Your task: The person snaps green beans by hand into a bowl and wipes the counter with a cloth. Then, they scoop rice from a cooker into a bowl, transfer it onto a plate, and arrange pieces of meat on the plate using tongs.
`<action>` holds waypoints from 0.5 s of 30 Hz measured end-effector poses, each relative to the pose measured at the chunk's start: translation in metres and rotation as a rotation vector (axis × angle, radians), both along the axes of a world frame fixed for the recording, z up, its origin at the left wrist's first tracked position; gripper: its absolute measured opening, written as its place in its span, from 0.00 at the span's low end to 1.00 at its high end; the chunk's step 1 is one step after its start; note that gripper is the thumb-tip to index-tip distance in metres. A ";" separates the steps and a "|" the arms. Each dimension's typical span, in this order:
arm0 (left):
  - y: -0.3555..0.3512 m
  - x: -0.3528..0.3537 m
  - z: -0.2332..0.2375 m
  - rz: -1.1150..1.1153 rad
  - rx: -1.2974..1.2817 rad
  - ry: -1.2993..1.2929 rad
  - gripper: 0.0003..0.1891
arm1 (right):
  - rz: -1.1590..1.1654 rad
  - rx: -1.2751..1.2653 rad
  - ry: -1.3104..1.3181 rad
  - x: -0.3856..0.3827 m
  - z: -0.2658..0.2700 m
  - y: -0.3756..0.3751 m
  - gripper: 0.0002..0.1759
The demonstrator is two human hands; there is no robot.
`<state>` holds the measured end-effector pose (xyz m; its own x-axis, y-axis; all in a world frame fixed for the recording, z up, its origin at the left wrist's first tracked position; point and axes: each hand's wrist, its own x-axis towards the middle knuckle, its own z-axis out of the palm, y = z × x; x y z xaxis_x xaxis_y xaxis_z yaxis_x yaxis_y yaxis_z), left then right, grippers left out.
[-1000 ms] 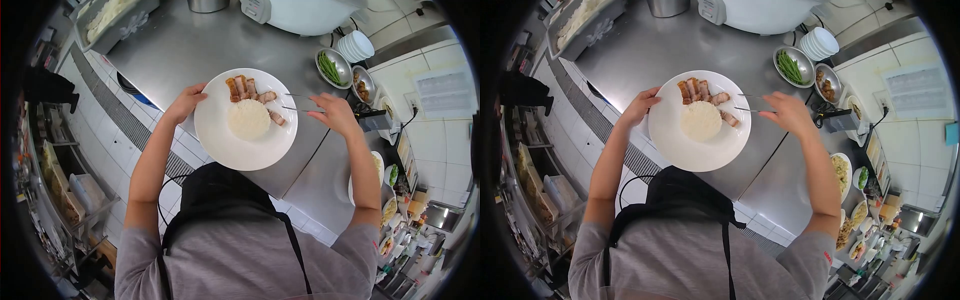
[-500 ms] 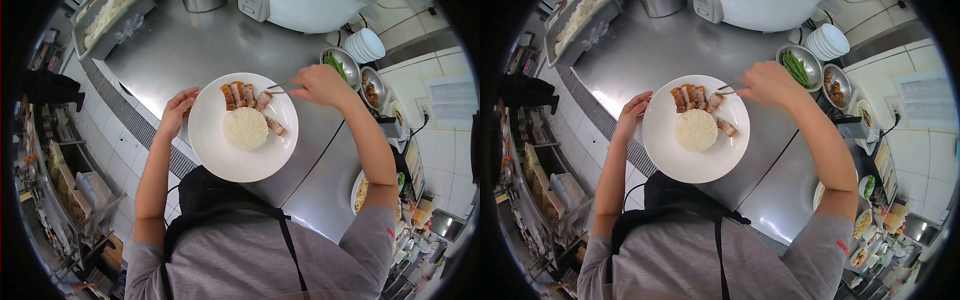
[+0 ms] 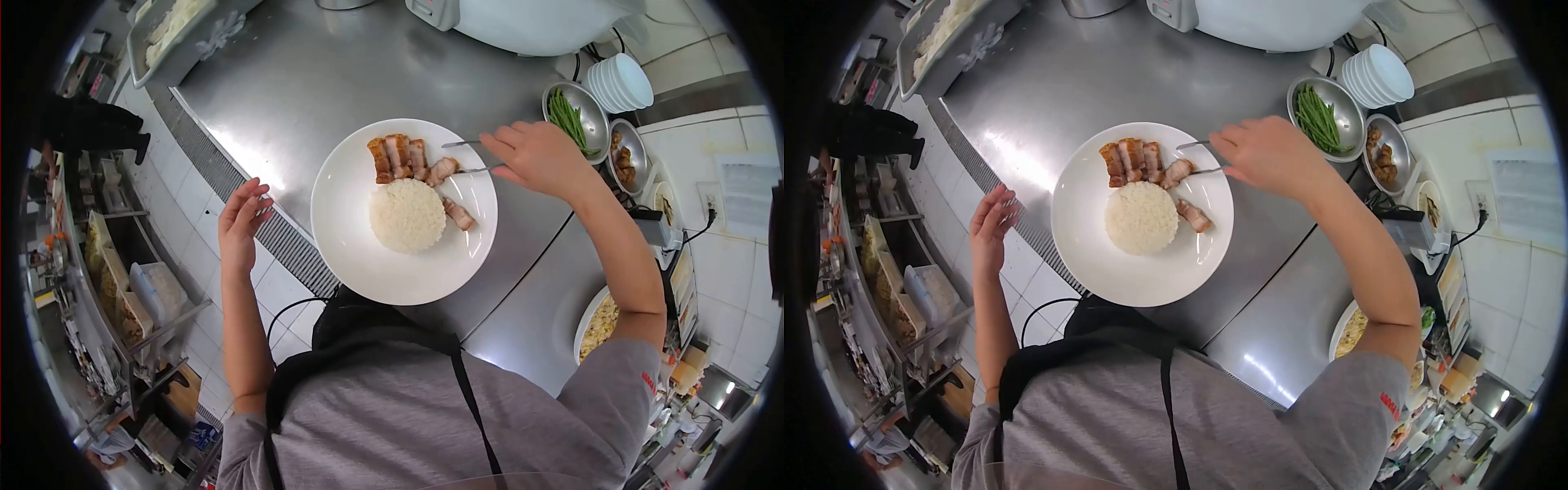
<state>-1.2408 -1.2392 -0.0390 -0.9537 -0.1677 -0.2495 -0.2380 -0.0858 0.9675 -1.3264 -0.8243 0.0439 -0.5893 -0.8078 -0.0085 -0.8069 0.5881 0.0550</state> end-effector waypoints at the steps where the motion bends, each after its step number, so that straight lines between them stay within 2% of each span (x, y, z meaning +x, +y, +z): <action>1: 0.000 0.004 0.001 0.018 0.008 0.006 0.16 | -0.004 0.044 -0.026 -0.002 0.001 -0.002 0.23; 6: -0.002 0.023 0.000 0.050 0.043 0.016 0.16 | 0.020 0.132 -0.087 -0.018 0.016 -0.012 0.18; 8: -0.003 0.027 -0.001 0.065 0.036 0.013 0.16 | -0.061 0.304 -0.194 -0.026 0.029 -0.024 0.16; 12: -0.005 0.034 -0.006 0.078 0.039 -0.007 0.18 | 0.049 0.221 -0.094 -0.048 0.032 -0.042 0.16; 15: -0.003 0.038 -0.004 0.078 0.054 0.004 0.18 | 0.007 0.294 -0.209 -0.060 0.034 -0.063 0.16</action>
